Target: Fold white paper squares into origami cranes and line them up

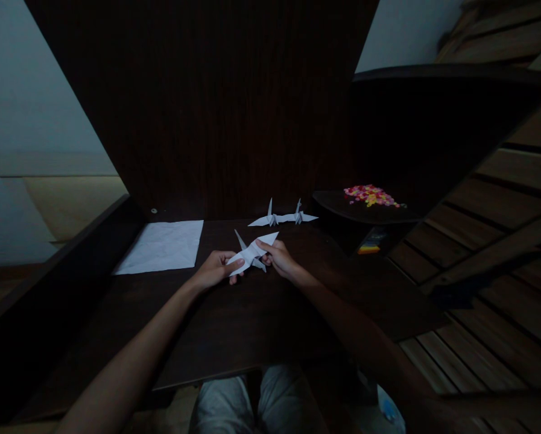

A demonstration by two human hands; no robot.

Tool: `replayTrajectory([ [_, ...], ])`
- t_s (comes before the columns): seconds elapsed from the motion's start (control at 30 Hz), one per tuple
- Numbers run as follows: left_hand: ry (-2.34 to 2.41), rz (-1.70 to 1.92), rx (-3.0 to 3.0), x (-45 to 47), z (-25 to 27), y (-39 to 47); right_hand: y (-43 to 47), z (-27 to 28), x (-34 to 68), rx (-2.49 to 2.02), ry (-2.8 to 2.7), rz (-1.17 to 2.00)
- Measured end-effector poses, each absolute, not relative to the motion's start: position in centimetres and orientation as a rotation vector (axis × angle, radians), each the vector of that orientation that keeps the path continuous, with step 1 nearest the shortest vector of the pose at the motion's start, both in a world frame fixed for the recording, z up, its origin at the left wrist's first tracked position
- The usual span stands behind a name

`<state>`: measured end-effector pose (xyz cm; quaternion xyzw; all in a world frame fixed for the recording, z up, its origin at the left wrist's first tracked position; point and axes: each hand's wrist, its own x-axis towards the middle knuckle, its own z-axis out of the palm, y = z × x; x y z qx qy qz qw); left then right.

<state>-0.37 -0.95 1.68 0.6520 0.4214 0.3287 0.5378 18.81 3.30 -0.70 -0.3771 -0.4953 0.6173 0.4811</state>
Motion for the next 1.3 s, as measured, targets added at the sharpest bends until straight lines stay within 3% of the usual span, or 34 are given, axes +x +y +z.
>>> replayTrajectory([
  [0.63,1.01,0.956,1.374,-0.5,1.0,-0.5,3.4,-0.5,19.4,-0.991,-1.147,1.645],
  [0.93,1.021,1.017,1.289,-0.4,1.0,-0.4,1.7,-0.4,19.1,-0.839,-1.608,1.087],
  [1.1,1.005,0.979,1.282,-0.3,0.8,-0.3,1.2,-0.8,18.8,-0.931,-1.837,0.582],
  [1.3,1.168,1.084,1.158,-0.6,0.1,0.5,1.6,-0.9,19.2,-0.984,-1.868,0.337],
])
